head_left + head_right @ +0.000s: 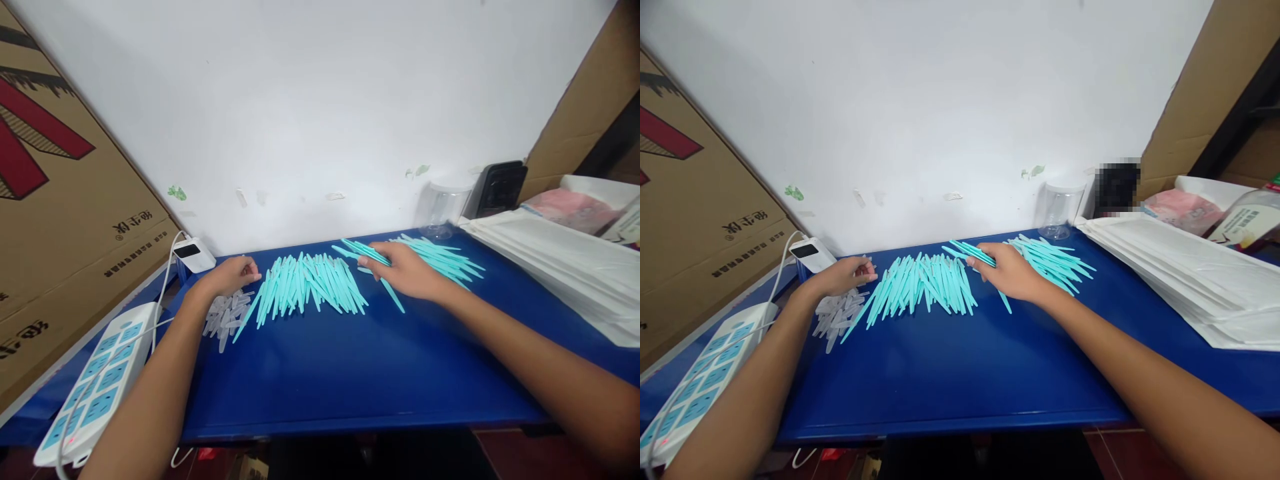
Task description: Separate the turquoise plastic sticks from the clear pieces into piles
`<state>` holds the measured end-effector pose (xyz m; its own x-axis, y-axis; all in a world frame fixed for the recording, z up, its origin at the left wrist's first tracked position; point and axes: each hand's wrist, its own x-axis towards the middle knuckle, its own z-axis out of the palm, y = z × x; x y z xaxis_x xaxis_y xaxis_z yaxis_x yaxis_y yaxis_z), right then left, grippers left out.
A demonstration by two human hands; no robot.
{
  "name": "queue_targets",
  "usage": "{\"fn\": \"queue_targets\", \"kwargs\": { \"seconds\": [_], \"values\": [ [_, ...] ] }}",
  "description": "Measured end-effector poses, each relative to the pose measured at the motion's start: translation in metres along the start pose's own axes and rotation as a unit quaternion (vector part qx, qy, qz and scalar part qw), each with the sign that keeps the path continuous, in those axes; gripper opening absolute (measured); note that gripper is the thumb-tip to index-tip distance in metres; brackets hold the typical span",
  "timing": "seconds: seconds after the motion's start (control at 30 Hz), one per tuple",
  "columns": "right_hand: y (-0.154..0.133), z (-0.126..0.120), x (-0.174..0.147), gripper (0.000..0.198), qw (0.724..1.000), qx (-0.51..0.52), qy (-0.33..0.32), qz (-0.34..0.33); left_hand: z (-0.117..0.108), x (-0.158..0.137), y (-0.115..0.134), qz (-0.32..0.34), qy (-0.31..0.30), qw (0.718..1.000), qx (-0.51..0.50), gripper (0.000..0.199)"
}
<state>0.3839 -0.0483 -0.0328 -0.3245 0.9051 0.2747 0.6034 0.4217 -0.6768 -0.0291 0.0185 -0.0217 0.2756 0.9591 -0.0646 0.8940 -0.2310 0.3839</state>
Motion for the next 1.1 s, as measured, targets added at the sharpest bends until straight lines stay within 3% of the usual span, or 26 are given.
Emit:
{"fn": "queue_targets", "kwargs": {
  "seconds": [0.1, 0.17, 0.27, 0.37, 0.63, 1.1],
  "values": [
    [-0.005, -0.001, 0.001, 0.045, 0.998, 0.053, -0.016, 0.028, 0.003, 0.000, 0.018, 0.065, 0.104, 0.991, -0.057, 0.046],
    [-0.008, -0.002, 0.000, 0.045, 0.996, 0.084, -0.024, 0.036, 0.010, 0.000, 0.032, 0.102, 0.143, 0.973, -0.150, 0.051],
    [-0.011, -0.001, -0.001, 0.046, 0.994, 0.100, -0.033, 0.028, 0.027, -0.001, 0.055, 0.114, 0.155, 0.922, -0.335, 0.058],
    [-0.013, 0.000, -0.003, 0.046, 0.993, 0.109, -0.045, 0.006, 0.044, -0.003, 0.077, 0.106, 0.140, 0.882, -0.437, 0.055],
    [-0.010, 0.004, -0.004, 0.043, 0.987, 0.132, -0.070, -0.057, 0.061, -0.010, 0.100, 0.099, 0.119, 0.875, -0.459, 0.041],
    [-0.007, 0.005, -0.002, 0.042, 0.987, 0.138, -0.077, -0.038, 0.064, -0.008, 0.098, 0.130, 0.108, 0.872, -0.460, 0.033]
  ]
}}
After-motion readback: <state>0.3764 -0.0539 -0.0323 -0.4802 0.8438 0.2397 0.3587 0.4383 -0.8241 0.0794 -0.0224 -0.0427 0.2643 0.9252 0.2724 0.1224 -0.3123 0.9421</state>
